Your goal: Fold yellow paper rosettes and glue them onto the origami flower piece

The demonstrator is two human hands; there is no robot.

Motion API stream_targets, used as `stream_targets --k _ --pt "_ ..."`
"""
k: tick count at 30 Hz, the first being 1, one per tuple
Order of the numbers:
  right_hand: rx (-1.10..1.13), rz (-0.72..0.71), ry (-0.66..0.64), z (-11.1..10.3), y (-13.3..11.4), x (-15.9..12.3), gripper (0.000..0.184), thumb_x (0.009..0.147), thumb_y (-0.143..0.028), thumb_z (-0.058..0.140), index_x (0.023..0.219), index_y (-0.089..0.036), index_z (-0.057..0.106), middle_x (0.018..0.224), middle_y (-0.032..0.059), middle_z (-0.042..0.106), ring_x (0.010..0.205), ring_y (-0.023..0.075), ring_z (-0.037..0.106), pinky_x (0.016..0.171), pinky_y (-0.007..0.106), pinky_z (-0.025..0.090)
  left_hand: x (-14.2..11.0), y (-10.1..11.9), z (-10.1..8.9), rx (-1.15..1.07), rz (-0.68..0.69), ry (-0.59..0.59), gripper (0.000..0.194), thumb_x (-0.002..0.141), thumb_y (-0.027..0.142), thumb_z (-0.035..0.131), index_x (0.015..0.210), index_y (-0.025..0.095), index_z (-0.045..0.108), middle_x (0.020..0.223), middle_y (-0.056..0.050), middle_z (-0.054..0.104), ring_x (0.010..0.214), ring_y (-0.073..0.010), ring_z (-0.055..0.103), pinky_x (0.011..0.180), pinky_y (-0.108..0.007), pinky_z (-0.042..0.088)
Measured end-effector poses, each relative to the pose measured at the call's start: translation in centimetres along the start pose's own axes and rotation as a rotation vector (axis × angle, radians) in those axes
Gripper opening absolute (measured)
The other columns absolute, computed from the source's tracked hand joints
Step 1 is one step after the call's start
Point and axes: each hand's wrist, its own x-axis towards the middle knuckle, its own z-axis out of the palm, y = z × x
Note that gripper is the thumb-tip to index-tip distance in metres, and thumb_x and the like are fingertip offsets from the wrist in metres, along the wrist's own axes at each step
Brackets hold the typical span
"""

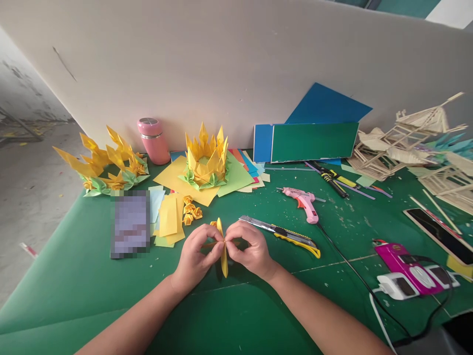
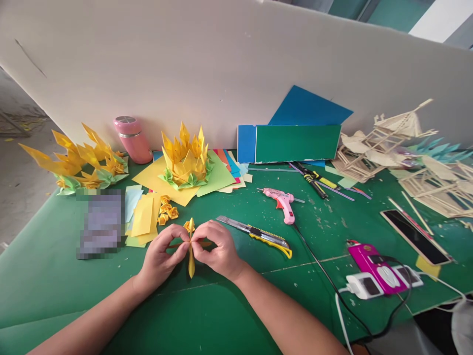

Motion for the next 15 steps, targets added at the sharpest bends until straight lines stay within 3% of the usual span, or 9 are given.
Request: stream_targets --k 5,10,15 --pt "0.038 0.094 0.013 0.1 -0.14 -0.09 0.012 0.078 -0.017 0.054 0.069 -0.024 0.055 0.065 -0.0003 0.06 0.062 0.015 0.057 0.061 0.029 0.048 -0.11 -0.16 0.12 0.009 0.007 0.02 0.017 0.087 0.03 0.055 0.072 0.022 0.055 0.069 -0.001 0.06 0.065 -0.0147 0.059 0.058 -0.026 0.05" --pt "0.142 0.168 -0.022 0.02 -0.05 -0.25 0.012 0.081 -0.021 0.056 0.07 -0.023 0.058 0.067 0.0002 0.061 0.065 0.015 0.058 0.062 0.028 0.048 -0.15 0.0 0.16 0.02 0.06 0.038 0.018 0.09 0.032 0.05 0.076 0.022 0.054 0.091 -0.007 0.064 0.09 -0.0201 0.064 0.078 -0.035 0.054" --pt "0.296 0.227 -0.067 -0.25 0.18 -0.39 0.014 0.086 -0.032 0.055 0.079 -0.022 0.062 0.075 0.0022 0.061 0.072 0.0155 0.058 0.068 0.029 0.048 -0.16 0.07 0.06 0.029 0.103 0.074 0.011 0.088 0.022 0.053 0.077 0.022 0.053 0.071 -0.001 0.062 0.068 -0.0153 0.062 0.06 -0.027 0.053"
